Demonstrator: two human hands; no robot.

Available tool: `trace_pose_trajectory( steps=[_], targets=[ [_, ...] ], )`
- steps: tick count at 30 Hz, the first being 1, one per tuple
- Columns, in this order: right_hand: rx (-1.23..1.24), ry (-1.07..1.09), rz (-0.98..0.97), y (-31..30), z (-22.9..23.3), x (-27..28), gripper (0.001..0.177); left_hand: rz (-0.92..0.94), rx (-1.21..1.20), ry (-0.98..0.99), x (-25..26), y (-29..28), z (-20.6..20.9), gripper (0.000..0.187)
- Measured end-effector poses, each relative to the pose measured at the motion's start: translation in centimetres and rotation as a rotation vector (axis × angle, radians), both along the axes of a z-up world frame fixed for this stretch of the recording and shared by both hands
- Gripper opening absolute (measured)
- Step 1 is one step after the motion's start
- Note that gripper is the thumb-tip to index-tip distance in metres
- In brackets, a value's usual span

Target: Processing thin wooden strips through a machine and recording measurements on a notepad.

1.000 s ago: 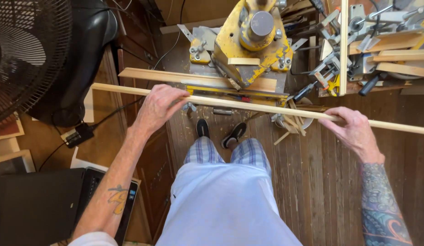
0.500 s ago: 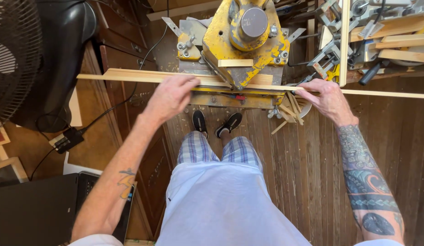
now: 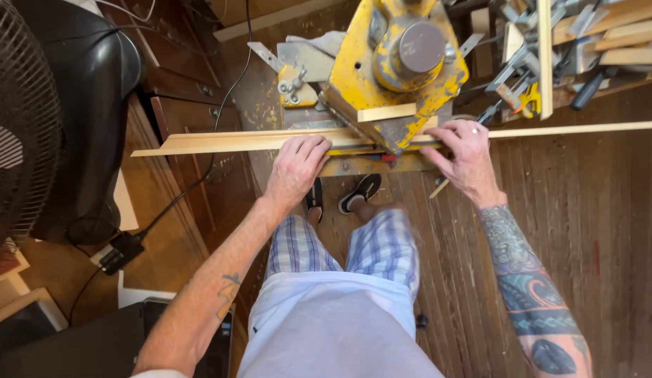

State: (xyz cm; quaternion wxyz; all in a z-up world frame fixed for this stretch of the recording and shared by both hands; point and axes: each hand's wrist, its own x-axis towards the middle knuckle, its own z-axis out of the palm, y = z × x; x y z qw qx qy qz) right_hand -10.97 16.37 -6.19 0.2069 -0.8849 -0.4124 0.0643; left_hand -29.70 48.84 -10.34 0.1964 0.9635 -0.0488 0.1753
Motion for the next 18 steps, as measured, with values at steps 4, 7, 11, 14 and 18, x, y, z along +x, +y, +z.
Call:
trace_pose_trajectory(
  steps=[4, 7, 11, 14, 18],
  targets=[
    [0.031, -0.053, -0.053, 0.3, -0.6, -0.9, 0.036, -0.038, 0.049, -0.021, 0.2, 0.5, 0.2, 0.025],
    [0.072, -0.125, -0.036, 0.3, -0.7, -1.3, 0.039, -0.055, 0.076, -0.041, 0.3, 0.5, 0.3, 0.025],
    [0.004, -0.252, -0.018, 1.4, 0.7, -1.6, 0.042, -0.065, 0.065, -0.068, 0.5, 0.9, 1.1, 0.021],
    [-0.014, -0.31, -0.008, 1.3, 0.7, -1.9, 0.042, -0.059, 0.06, -0.081, 0.3, 0.6, 0.6, 0.021],
    [0.044, -0.318, -0.022, 1.5, 0.6, -2.1, 0.043, -0.06, 0.06, -0.103, 0.1, 0.7, 0.7, 0.022]
  ],
)
